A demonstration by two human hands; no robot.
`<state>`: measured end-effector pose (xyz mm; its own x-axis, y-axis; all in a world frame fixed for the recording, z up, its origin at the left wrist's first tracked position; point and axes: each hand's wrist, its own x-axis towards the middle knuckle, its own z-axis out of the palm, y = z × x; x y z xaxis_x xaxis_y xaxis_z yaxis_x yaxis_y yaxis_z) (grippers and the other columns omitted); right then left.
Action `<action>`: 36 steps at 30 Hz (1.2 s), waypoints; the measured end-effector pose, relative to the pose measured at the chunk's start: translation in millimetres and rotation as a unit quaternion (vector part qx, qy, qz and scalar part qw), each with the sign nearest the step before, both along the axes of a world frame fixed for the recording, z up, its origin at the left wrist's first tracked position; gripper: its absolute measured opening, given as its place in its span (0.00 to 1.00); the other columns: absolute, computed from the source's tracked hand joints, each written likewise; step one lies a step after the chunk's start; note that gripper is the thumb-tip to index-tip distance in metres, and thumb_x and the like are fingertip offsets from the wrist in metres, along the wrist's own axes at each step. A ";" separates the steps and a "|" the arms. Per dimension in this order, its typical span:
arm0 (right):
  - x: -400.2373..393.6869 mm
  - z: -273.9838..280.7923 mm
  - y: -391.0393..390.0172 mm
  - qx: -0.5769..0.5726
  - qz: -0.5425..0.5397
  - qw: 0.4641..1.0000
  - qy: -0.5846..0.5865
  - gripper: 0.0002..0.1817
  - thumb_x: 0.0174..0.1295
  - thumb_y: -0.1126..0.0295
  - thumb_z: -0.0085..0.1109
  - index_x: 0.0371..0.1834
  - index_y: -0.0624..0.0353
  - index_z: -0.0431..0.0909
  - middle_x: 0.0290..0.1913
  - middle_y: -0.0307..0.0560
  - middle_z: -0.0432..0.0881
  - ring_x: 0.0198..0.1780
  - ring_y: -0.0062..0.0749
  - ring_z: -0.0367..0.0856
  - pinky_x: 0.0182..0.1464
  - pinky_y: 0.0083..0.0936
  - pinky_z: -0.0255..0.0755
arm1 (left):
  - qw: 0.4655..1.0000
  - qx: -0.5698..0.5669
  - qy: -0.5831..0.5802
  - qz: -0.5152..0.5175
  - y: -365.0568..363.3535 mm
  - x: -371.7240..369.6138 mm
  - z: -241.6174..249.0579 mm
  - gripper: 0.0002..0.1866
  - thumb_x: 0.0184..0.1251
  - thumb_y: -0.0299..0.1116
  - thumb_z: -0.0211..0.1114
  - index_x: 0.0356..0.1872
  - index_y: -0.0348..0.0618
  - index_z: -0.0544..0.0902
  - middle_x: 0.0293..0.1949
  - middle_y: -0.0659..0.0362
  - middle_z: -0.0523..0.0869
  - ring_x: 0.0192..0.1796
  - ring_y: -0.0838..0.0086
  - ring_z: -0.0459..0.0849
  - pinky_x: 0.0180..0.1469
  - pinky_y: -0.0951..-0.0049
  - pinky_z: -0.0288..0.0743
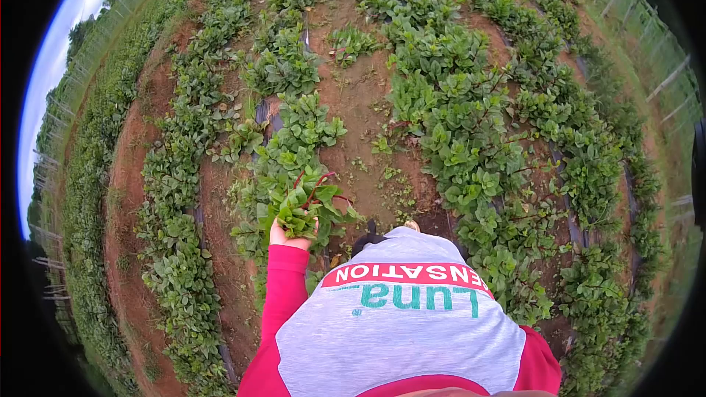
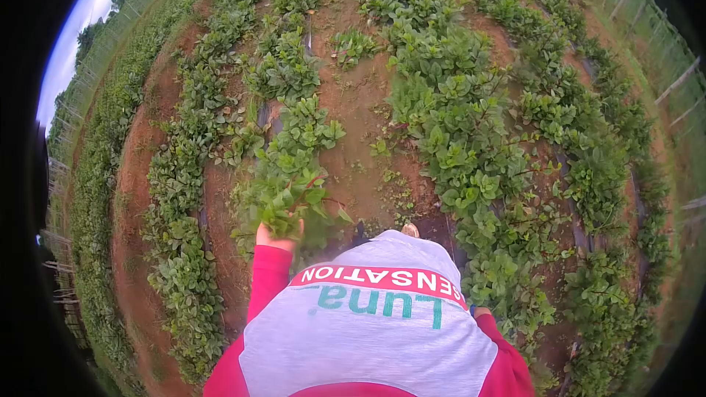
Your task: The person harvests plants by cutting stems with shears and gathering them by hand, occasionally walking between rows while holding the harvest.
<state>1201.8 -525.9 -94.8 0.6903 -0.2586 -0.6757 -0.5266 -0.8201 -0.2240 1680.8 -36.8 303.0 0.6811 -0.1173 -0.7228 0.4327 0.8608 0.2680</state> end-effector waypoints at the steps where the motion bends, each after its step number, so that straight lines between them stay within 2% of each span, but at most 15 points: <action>1: 22.5 -26.8 -15.2 -0.042 0.058 0.997 -0.041 0.14 0.61 0.61 0.51 0.28 0.58 0.82 0.30 0.52 0.85 0.19 0.39 0.83 0.20 0.36 0.73 | 1.000 -0.013 -0.014 0.003 -11.1 24.9 9.1 0.18 0.67 0.47 0.47 0.46 0.48 0.80 0.44 0.54 0.82 0.46 0.58 0.78 0.54 0.46 0.68; 2: 44.2 -52.8 -26.4 -0.106 0.111 0.983 -0.098 0.15 0.60 0.61 0.51 0.27 0.58 0.83 0.30 0.52 0.85 0.20 0.39 0.83 0.20 0.36 0.73 | 1.000 -0.018 -0.016 0.004 -21.5 49.6 14.0 0.18 0.67 0.47 0.47 0.46 0.49 0.80 0.44 0.54 0.82 0.46 0.58 0.78 0.54 0.47 0.68; 3: 112.6 11.1 -26.5 0.021 -0.037 0.997 -0.058 0.12 0.63 0.62 0.50 0.37 0.57 0.78 0.31 0.51 0.84 0.20 0.38 0.83 0.20 0.33 0.72 | 1.000 -0.022 -0.019 0.004 -33.7 77.3 21.6 0.19 0.67 0.47 0.47 0.46 0.49 0.80 0.44 0.55 0.82 0.46 0.59 0.78 0.54 0.47 0.68; 5: 280.6 196.9 -12.6 0.209 -0.391 0.896 -0.022 0.17 0.67 0.64 0.47 0.57 0.54 0.70 0.31 0.48 0.82 0.22 0.36 0.83 0.20 0.27 0.71 | 0.999 -0.035 -0.025 -0.009 -53.6 132.0 24.5 0.19 0.67 0.48 0.47 0.47 0.50 0.80 0.45 0.55 0.82 0.47 0.60 0.78 0.54 0.49 0.67; 7: 357.8 190.8 -26.7 0.290 -0.507 0.807 -0.088 0.22 0.65 0.63 0.52 0.61 0.57 0.69 0.35 0.51 0.83 0.31 0.39 0.85 0.31 0.28 0.77 | 0.998 -0.043 -0.039 -0.020 -72.9 193.8 18.0 0.19 0.67 0.48 0.47 0.48 0.51 0.79 0.47 0.56 0.82 0.49 0.62 0.78 0.54 0.50 0.66; 12: 517.9 218.7 -32.3 0.323 -0.515 0.762 -0.222 0.23 0.64 0.71 0.52 0.63 0.62 0.65 0.38 0.50 0.80 0.29 0.32 0.82 0.25 0.25 0.79 | 0.999 -0.030 0.002 -0.030 -129.3 364.8 24.3 0.20 0.68 0.49 0.46 0.52 0.53 0.77 0.53 0.58 0.79 0.53 0.62 0.76 0.56 0.52 0.65; 17: 550.7 197.8 19.1 0.284 -0.651 0.679 -0.187 0.23 0.63 0.73 0.54 0.62 0.65 0.64 0.38 0.51 0.79 0.28 0.33 0.81 0.24 0.27 0.81 | 0.995 0.017 -0.023 -0.093 -172.4 558.7 28.3 0.23 0.69 0.52 0.46 0.59 0.54 0.74 0.62 0.57 0.72 0.62 0.59 0.70 0.64 0.48 0.60; 19: 524.6 175.3 57.6 0.167 -0.657 0.723 -0.135 0.22 0.63 0.73 0.54 0.59 0.65 0.66 0.32 0.52 0.80 0.22 0.37 0.81 0.19 0.32 0.79 | 0.991 0.048 -0.050 -0.112 -192.5 633.9 48.6 0.25 0.70 0.53 0.46 0.61 0.54 0.73 0.65 0.57 0.69 0.65 0.59 0.67 0.67 0.47 0.55; 23: 508.4 220.1 116.2 0.147 -0.715 0.681 -0.054 0.16 0.64 0.70 0.52 0.54 0.61 0.70 0.30 0.50 0.81 0.22 0.39 0.83 0.15 0.29 0.72 | 0.978 0.123 -0.124 -0.114 -255.9 785.2 90.8 0.30 0.67 0.60 0.48 0.60 0.52 0.73 0.64 0.57 0.71 0.66 0.58 0.65 0.69 0.48 0.50; 27: 503.8 255.8 220.9 0.131 -0.794 0.593 -0.011 0.14 0.66 0.66 0.49 0.52 0.56 0.72 0.28 0.47 0.81 0.21 0.37 0.84 0.11 0.26 0.65 | 0.983 0.146 -0.063 -0.097 -364.6 845.3 128.3 0.53 0.54 0.74 0.51 0.75 0.57 0.43 0.76 0.59 0.39 0.77 0.58 0.38 0.72 0.40 0.36; 29: 525.8 276.1 247.9 0.118 -0.835 0.535 -0.043 0.18 0.66 0.67 0.50 0.58 0.56 0.69 0.29 0.45 0.81 0.20 0.36 0.83 0.12 0.24 0.64 | 0.982 0.104 -0.043 -0.154 -410.0 859.8 83.9 0.58 0.50 0.76 0.52 0.74 0.58 0.34 0.76 0.57 0.30 0.77 0.56 0.30 0.72 0.38 0.32; 31: 562.5 301.6 276.7 0.071 -0.886 0.455 -0.050 0.16 0.61 0.65 0.58 0.48 0.63 0.80 0.41 0.47 0.85 0.41 0.30 0.83 0.46 0.26 0.74 | 0.937 0.189 -0.027 -0.291 -455.0 827.8 42.5 0.58 0.52 0.73 0.55 0.75 0.56 0.36 0.76 0.54 0.31 0.77 0.55 0.31 0.73 0.40 0.34; 32: 563.5 292.6 296.9 0.065 -0.897 0.435 -0.051 0.16 0.61 0.65 0.58 0.48 0.63 0.80 0.41 0.47 0.85 0.41 0.30 0.83 0.46 0.26 0.74 | 0.909 0.229 -0.021 -0.349 -468.9 807.1 17.7 0.57 0.53 0.71 0.57 0.75 0.55 0.36 0.75 0.52 0.32 0.77 0.54 0.32 0.73 0.41 0.34; 34: 558.2 247.3 337.0 0.076 -0.892 0.420 -0.147 0.22 0.63 0.72 0.54 0.62 0.63 0.67 0.34 0.53 0.83 0.21 0.39 0.83 0.14 0.28 0.72 | 0.799 0.266 -0.029 -0.539 -486.5 768.2 -59.1 0.55 0.56 0.64 0.61 0.75 0.50 0.39 0.76 0.50 0.34 0.77 0.54 0.37 0.73 0.44 0.41; 36: 550.2 201.5 387.6 0.048 -0.890 0.432 -0.135 0.19 0.62 0.69 0.57 0.55 0.63 0.75 0.41 0.55 0.83 0.39 0.40 0.85 0.35 0.32 0.78 | 0.618 0.268 -0.155 -0.723 -482.4 685.9 -133.3 0.50 0.60 0.59 0.61 0.74 0.44 0.45 0.75 0.49 0.41 0.76 0.53 0.42 0.72 0.47 0.45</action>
<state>1752.0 -138.3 106.7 -0.4882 -0.5217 -0.6996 -0.2483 0.8515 -0.4618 2366.7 -519.2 169.6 0.2585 -0.5653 -0.7834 0.5021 -0.6141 0.6089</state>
